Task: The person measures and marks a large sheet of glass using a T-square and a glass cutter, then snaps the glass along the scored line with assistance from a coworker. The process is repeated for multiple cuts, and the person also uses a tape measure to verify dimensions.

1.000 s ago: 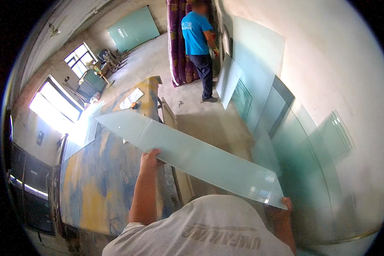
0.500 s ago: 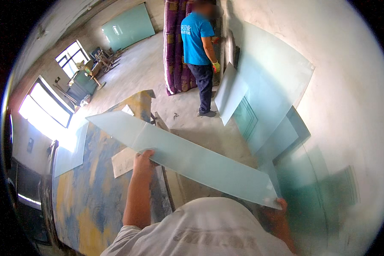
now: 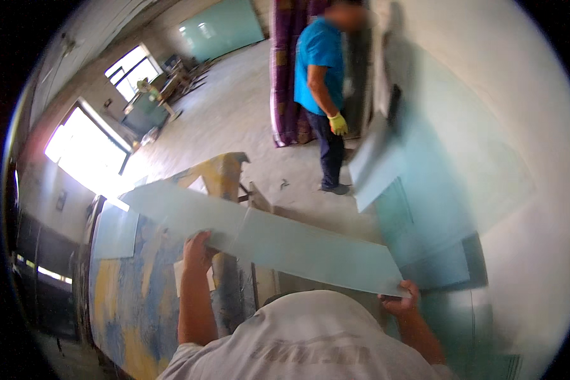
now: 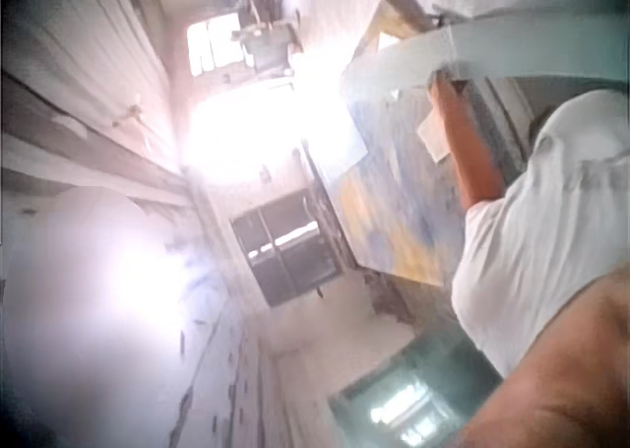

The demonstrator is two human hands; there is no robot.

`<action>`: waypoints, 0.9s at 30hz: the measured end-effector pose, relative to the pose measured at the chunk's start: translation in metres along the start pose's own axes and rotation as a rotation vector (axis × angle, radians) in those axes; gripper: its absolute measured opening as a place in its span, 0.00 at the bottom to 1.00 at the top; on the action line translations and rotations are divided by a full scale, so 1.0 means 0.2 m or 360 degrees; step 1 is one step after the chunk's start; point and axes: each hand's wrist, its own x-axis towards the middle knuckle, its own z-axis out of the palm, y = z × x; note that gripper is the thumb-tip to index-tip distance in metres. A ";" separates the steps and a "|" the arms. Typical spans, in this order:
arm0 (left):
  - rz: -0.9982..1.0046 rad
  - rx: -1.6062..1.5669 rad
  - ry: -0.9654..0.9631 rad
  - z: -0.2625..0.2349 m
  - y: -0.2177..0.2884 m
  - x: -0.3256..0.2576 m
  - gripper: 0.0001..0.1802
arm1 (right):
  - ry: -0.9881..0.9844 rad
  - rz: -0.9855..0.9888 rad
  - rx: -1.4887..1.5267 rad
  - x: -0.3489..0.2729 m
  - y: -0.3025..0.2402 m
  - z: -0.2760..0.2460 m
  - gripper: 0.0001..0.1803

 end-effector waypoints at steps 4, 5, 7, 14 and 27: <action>0.0030 -0.0014 -0.0016 -0.02 0.05 0.47 0.21 | -0.0110 -0.0049 0.0001 0.35 0.06 0.22 0.25; 0.0013 -0.0011 0.0016 -0.02 0.06 0.59 0.21 | -0.0147 -0.0053 -0.0022 0.45 0.09 0.28 0.25; 0.0006 -0.0072 -0.0030 -0.01 0.11 0.88 0.21 | -0.0179 -0.0126 -0.0050 0.67 0.10 0.40 0.24; -0.0219 -0.0281 -0.0140 -0.24 0.16 1.98 0.22 | -0.0147 -0.0032 -0.0206 1.29 0.29 0.97 0.25; -0.0573 -0.0948 0.0022 -0.80 -0.31 2.79 0.18 | -0.0176 0.0112 -0.0756 1.91 0.54 1.66 0.27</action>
